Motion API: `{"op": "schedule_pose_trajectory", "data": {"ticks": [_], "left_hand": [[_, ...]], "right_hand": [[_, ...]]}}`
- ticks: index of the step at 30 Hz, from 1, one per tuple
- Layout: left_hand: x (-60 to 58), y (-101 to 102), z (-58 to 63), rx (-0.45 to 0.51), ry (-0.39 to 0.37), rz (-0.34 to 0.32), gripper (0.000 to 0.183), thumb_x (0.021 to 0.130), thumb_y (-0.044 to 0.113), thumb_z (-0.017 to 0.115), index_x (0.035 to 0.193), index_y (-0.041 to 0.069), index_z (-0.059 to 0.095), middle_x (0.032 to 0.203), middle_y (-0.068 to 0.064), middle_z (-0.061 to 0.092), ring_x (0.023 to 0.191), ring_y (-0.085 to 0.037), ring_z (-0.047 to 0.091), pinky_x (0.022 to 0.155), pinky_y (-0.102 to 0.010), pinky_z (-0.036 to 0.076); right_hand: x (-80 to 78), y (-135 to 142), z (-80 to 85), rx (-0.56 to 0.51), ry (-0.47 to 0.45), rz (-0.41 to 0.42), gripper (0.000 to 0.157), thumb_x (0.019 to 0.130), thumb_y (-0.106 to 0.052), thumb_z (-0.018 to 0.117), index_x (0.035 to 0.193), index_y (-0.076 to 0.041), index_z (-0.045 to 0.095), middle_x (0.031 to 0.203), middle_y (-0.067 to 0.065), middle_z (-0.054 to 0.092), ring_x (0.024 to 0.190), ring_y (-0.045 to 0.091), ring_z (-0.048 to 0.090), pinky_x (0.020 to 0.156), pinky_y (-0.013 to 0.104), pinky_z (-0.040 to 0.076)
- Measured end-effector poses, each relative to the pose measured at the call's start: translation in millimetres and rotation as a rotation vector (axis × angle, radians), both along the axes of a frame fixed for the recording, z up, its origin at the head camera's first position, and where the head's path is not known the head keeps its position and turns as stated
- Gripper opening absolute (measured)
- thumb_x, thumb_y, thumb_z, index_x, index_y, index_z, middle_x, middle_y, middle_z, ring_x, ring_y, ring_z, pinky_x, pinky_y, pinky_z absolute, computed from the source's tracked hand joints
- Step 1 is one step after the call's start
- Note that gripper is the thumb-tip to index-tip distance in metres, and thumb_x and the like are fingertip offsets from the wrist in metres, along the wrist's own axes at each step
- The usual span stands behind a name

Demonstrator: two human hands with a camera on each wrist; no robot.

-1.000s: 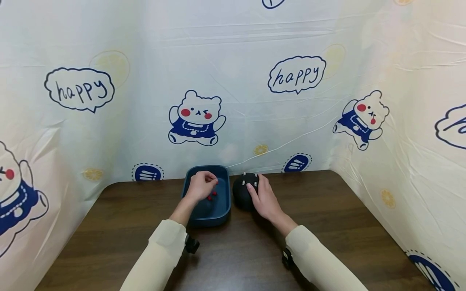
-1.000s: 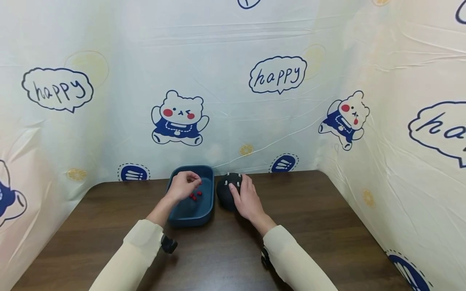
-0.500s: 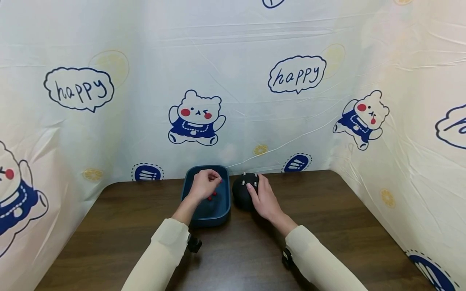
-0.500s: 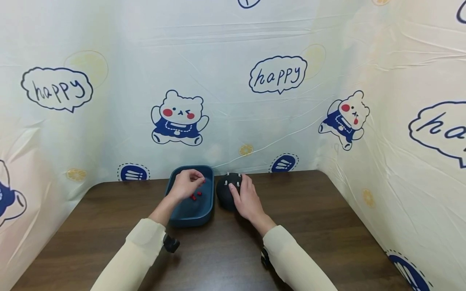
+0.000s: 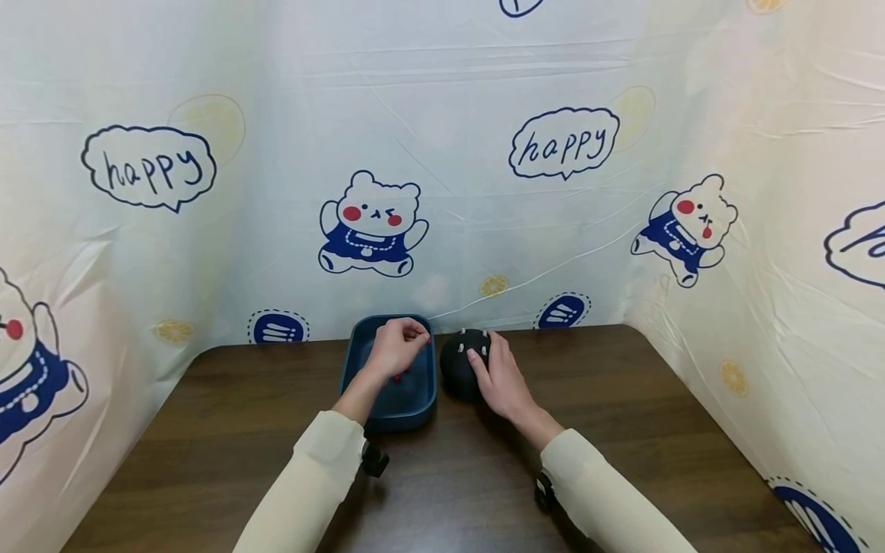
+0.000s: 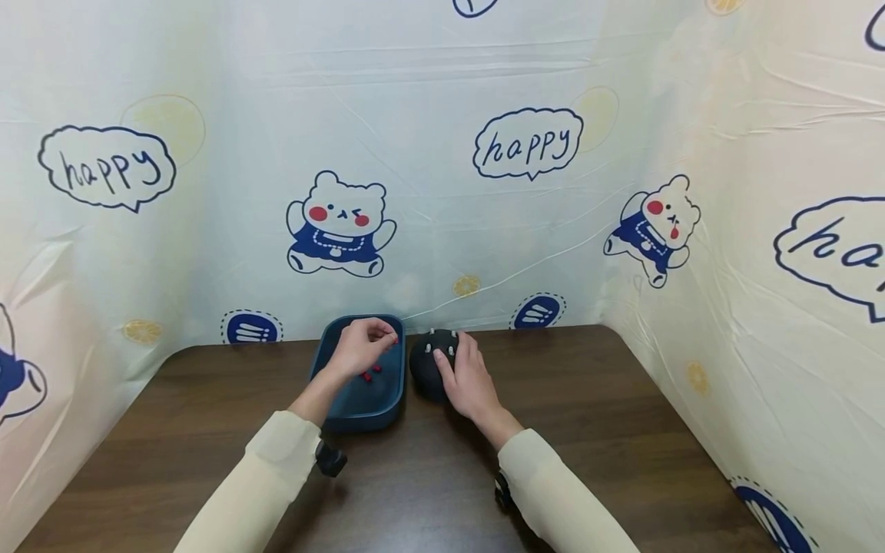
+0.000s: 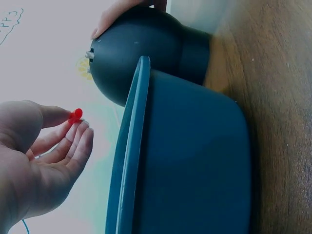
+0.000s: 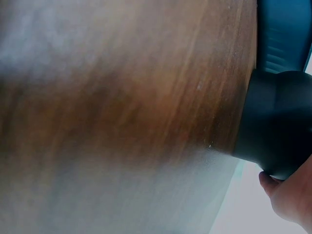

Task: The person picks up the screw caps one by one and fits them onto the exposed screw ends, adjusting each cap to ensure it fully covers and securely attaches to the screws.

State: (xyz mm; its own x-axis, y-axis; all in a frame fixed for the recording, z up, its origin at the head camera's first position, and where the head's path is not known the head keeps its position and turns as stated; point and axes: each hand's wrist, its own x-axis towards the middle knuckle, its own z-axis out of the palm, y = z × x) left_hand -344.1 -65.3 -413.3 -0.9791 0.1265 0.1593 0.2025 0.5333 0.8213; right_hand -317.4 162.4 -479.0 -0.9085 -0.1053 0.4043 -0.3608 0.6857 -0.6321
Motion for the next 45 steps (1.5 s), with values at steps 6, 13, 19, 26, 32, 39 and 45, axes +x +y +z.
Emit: {"op": "schedule_pose_trajectory", "data": {"ticks": [6,13,19,26,32,39,45], "left_hand": [[0.4,2.9,1.2,0.007,-0.001,0.005,0.009,0.100,0.017,0.068,0.103,0.010,0.073,0.096,-0.006,0.072,0.086,-0.022,0.063,0.079,-0.036,0.056],[0.8,5.0,1.2,0.029,0.006,0.003,0.007,0.099,0.016,0.070,0.102,0.010,0.073,0.096,-0.006,0.073,0.087,-0.022,0.063,0.080,-0.036,0.055],[0.5,8.1,0.6,0.047,0.041,-0.011,0.007,0.097,0.014,0.072,0.101,0.009,0.074,0.097,-0.006,0.075,0.087,-0.021,0.065,0.081,-0.037,0.057],[-0.1,13.5,1.6,0.050,0.070,-0.020,0.006,0.097,0.015,0.072,0.098,0.010,0.075,0.096,-0.005,0.075,0.088,-0.021,0.066,0.084,-0.039,0.057],[-1.8,17.2,2.1,0.047,0.086,-0.025,0.007,0.097,0.015,0.072,0.099,0.009,0.075,0.095,-0.004,0.075,0.087,-0.020,0.066,0.083,-0.039,0.057],[-0.1,22.0,8.0,0.069,0.071,-0.024,0.005,0.097,0.013,0.072,0.099,0.009,0.075,0.096,-0.005,0.074,0.088,-0.021,0.066,0.084,-0.039,0.057],[0.5,29.5,11.5,0.099,0.074,-0.038,0.007,0.096,0.012,0.073,0.100,0.007,0.075,0.097,-0.006,0.075,0.088,-0.021,0.067,0.082,-0.037,0.058]], "right_hand": [[-0.1,0.3,0.8,-0.001,0.008,0.002,0.066,0.109,-0.050,0.040,0.154,-0.002,0.032,0.153,0.020,0.039,0.137,0.037,0.044,0.113,0.054,0.038],[0.4,0.2,-0.1,0.005,0.005,0.002,0.066,0.109,-0.050,0.040,0.154,-0.003,0.032,0.153,0.020,0.039,0.137,0.036,0.044,0.112,0.054,0.039],[-0.1,0.1,-0.4,0.006,0.013,-0.004,0.065,0.109,-0.049,0.040,0.153,-0.002,0.033,0.152,0.020,0.040,0.137,0.036,0.045,0.113,0.053,0.039],[-0.5,-0.6,-0.1,0.008,0.007,-0.001,0.067,0.109,-0.050,0.040,0.154,0.000,0.032,0.152,0.020,0.040,0.136,0.035,0.045,0.113,0.053,0.039],[-0.3,-0.6,-0.6,0.012,-0.001,-0.006,0.065,0.109,-0.050,0.039,0.154,-0.003,0.031,0.152,0.019,0.039,0.136,0.034,0.045,0.113,0.053,0.039],[0.1,-0.9,-0.1,0.012,0.002,0.001,0.065,0.109,-0.050,0.039,0.154,-0.003,0.031,0.152,0.019,0.039,0.136,0.035,0.044,0.114,0.053,0.038],[0.2,-0.7,-0.1,0.007,0.023,0.003,0.065,0.109,-0.049,0.040,0.153,-0.002,0.032,0.151,0.021,0.040,0.135,0.036,0.045,0.113,0.054,0.039]]}}
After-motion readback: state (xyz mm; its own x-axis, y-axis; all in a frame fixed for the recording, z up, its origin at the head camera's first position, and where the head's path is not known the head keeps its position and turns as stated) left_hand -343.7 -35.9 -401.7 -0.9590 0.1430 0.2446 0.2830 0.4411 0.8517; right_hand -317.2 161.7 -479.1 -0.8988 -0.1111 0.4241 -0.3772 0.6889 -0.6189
